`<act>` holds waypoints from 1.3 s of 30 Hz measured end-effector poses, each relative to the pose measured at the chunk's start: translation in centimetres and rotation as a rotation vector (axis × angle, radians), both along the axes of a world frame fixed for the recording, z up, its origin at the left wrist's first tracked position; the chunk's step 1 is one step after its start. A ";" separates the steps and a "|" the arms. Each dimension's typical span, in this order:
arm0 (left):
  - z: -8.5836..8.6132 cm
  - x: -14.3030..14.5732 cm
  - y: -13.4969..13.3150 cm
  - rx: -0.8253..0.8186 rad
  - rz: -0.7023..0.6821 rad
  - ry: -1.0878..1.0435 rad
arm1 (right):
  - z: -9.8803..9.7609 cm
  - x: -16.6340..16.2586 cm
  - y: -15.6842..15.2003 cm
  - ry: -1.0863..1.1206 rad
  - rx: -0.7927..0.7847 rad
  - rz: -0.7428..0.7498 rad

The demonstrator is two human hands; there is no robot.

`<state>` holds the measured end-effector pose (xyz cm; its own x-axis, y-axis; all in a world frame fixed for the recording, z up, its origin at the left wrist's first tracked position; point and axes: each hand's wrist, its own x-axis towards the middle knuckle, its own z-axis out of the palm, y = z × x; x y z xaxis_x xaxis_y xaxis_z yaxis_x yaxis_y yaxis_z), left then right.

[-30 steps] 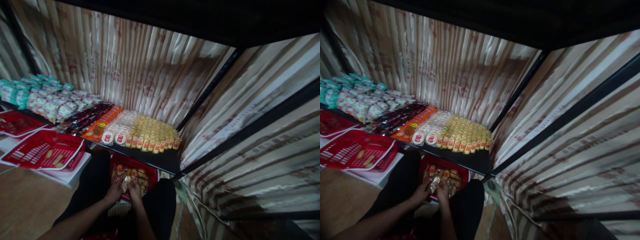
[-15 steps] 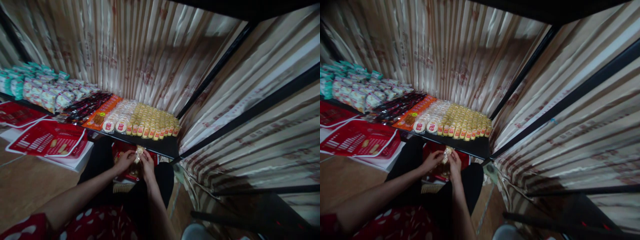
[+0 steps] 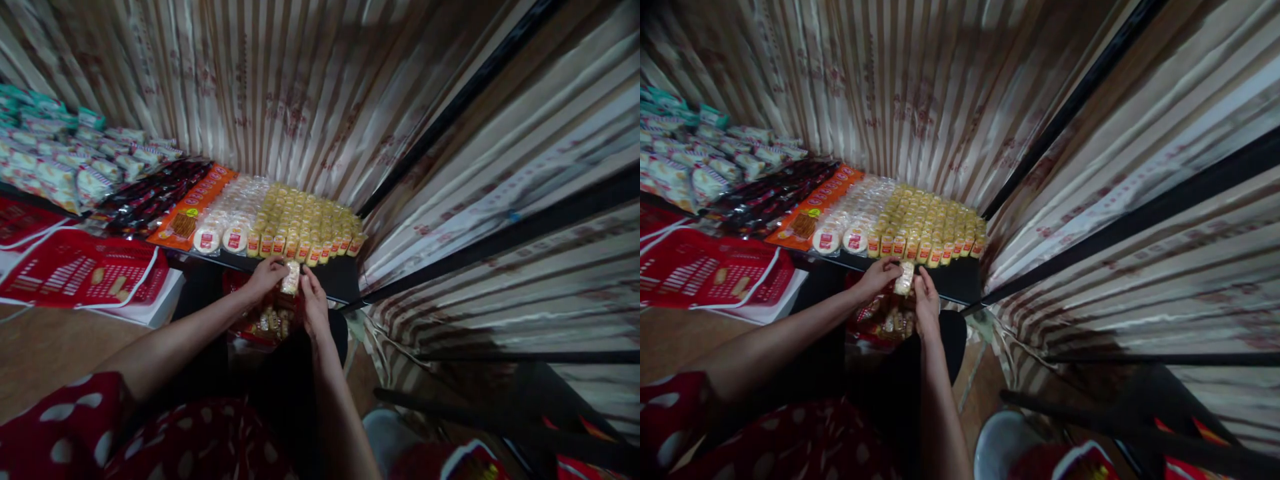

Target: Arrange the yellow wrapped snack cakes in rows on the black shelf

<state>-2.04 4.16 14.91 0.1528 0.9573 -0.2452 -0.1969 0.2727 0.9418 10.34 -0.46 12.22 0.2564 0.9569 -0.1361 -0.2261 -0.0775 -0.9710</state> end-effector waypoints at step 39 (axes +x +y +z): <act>-0.2 6.2 -0.2 -0.041 -0.294 0.132 | -0.1 5.1 -0.6 -0.147 0.027 -0.215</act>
